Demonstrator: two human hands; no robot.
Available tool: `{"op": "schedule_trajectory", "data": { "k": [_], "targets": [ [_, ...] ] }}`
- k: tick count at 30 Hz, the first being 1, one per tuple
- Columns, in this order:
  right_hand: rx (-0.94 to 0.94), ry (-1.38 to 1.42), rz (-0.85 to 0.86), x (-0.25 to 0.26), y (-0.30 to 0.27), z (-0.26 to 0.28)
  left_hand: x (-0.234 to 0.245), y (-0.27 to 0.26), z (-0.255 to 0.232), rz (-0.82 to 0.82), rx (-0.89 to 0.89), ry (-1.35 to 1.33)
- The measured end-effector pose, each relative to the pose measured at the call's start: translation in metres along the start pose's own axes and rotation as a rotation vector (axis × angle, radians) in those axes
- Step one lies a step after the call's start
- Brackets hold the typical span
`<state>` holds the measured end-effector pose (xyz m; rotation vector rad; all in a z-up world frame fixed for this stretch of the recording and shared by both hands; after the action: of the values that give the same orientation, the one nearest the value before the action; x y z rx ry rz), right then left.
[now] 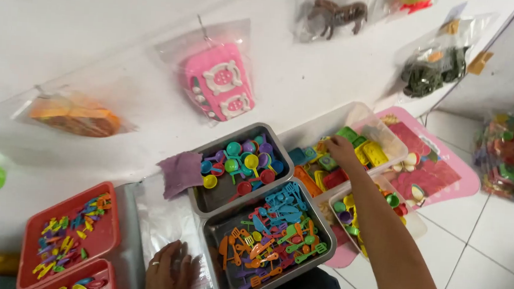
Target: Cleaning small plastic toy pieces with a cloth and sorting them into trays.
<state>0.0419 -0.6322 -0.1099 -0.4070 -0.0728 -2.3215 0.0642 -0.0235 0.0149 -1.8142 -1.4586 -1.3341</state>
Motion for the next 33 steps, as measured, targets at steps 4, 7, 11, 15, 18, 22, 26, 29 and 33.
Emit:
{"op": "schedule_trajectory", "data": {
  "k": [4, 7, 11, 15, 18, 22, 26, 29, 33],
  "targets": [
    [-0.162, 0.77, 0.017, 0.014, -0.043, 0.033, -0.001, 0.005, 0.0, 0.031, 0.043, 0.059],
    [-0.059, 1.162, 0.193, -0.002, -0.084, 0.074, 0.018, -0.008, -0.009, -0.14, -0.074, -0.03],
    [0.042, 1.061, 0.403, -0.033, -0.17, 0.182, 0.034, -0.006, -0.03, 0.033, -0.079, 0.141],
    [0.388, 0.648, 0.526, -0.095, -0.254, 0.24, 0.101, -0.028, -0.074, 0.05, -0.045, -0.454],
    [0.51, 0.357, 0.841, -0.139, -0.355, 0.289, 0.087, -0.058, -0.092, 0.498, 0.055, -1.137],
    [0.581, 0.193, 0.994, -0.167, -0.428, 0.319, 0.06, -0.1, -0.088, 0.814, 0.186, -1.506],
    [0.57, 0.121, 0.877, -0.201, -0.405, 0.318, 0.06, -0.09, -0.043, 0.526, 0.338, -1.539],
    [0.623, -0.037, 0.675, -0.23, -0.348, 0.318, 0.089, -0.07, -0.022, 0.349, 0.354, -1.566],
    [0.902, -0.659, 0.405, -0.284, -0.303, 0.33, 0.089, -0.025, 0.025, 0.176, 0.432, -1.544]
  ]
}}
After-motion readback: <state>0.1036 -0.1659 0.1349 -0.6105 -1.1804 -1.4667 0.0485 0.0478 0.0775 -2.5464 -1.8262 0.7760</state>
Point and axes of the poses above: each hand's wrist, its own y-axis towards the middle knuckle, its own x-axis out of the back of the hand, z = x × y, the point moved 7 cm from there along y, towards the middle knuckle, and after that the axes turned 8 degrees about y, right-handed, at the moved point
